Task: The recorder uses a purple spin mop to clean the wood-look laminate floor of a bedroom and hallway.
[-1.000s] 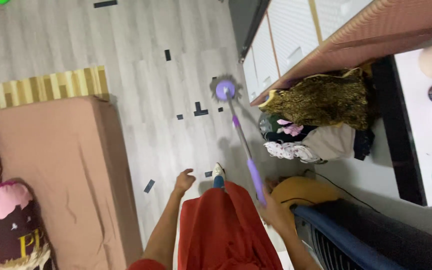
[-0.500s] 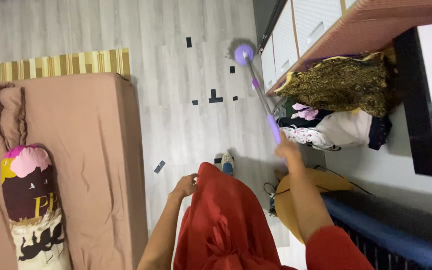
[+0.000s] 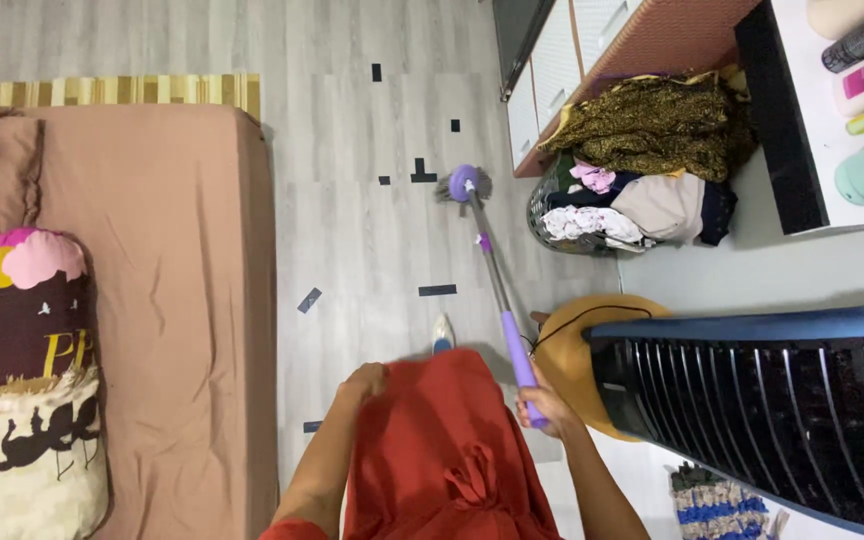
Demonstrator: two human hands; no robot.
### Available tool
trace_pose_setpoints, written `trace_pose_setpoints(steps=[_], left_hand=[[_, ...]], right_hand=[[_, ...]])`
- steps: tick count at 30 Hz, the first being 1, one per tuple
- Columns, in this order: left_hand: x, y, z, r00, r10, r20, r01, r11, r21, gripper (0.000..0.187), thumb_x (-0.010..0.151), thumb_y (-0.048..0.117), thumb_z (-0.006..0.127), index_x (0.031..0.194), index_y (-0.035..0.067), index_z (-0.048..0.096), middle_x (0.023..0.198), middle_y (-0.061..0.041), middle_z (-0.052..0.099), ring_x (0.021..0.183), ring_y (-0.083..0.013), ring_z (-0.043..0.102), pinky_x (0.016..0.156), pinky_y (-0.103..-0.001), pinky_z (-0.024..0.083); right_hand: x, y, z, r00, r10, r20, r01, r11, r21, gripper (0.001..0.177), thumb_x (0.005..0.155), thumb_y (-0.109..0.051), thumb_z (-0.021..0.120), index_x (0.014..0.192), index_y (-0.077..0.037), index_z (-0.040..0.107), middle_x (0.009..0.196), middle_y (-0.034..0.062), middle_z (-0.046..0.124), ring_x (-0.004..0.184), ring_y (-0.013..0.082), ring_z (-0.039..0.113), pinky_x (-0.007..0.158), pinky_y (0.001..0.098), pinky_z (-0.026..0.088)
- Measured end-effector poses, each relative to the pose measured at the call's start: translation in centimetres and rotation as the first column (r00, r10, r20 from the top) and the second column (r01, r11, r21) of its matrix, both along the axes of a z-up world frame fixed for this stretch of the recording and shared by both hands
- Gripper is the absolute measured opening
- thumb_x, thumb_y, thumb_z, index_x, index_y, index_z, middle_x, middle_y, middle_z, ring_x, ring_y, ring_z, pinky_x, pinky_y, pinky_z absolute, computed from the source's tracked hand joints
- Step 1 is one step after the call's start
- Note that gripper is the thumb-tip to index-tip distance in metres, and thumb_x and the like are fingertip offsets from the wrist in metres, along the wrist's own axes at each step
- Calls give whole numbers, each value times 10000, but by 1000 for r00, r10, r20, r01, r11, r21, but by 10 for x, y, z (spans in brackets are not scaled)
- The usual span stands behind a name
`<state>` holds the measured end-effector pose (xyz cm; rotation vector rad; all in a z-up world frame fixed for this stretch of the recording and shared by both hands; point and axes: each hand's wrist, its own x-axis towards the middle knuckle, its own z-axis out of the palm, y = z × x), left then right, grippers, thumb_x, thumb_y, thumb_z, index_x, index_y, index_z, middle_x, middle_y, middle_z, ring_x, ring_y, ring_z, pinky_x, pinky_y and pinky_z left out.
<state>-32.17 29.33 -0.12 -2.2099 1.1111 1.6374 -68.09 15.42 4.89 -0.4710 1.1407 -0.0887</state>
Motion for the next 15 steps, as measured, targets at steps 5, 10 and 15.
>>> trace_pose_setpoints(steps=[5, 10, 15], left_hand=[[6, 21, -4, 998, -65, 4, 65, 991, -113, 546, 861, 142, 608, 1406, 159, 606, 1431, -130, 612, 1350, -301, 563, 1135, -405, 463], [5, 23, -5, 997, -75, 24, 78, 987, -144, 550, 863, 110, 593, 1411, 161, 595, 1431, -130, 604, 1355, -305, 546, 1131, -414, 456], [1, 14, -8, 999, -31, 36, 36, 992, -122, 538, 875, 137, 601, 1410, 192, 605, 1412, -136, 622, 1335, -310, 570, 1127, -419, 469]], right_hand=[[23, -33, -66, 760, 457, -463, -609, 748, -262, 1131, 729, 40, 623, 1615, -400, 73, 906, 178, 554, 651, 329, 566, 546, 455, 468], [50, -52, -19, 141, 541, -829, -979, 203, -34, 1035, 786, 1, 597, 1595, -295, 24, 1353, 256, 541, 1084, 441, 658, 865, 487, 564], [-25, -14, -26, 183, 394, -901, -971, -70, -228, 1070, 742, 51, 602, 1604, -217, 28, 1155, 289, 652, 914, 402, 709, 746, 499, 598]])
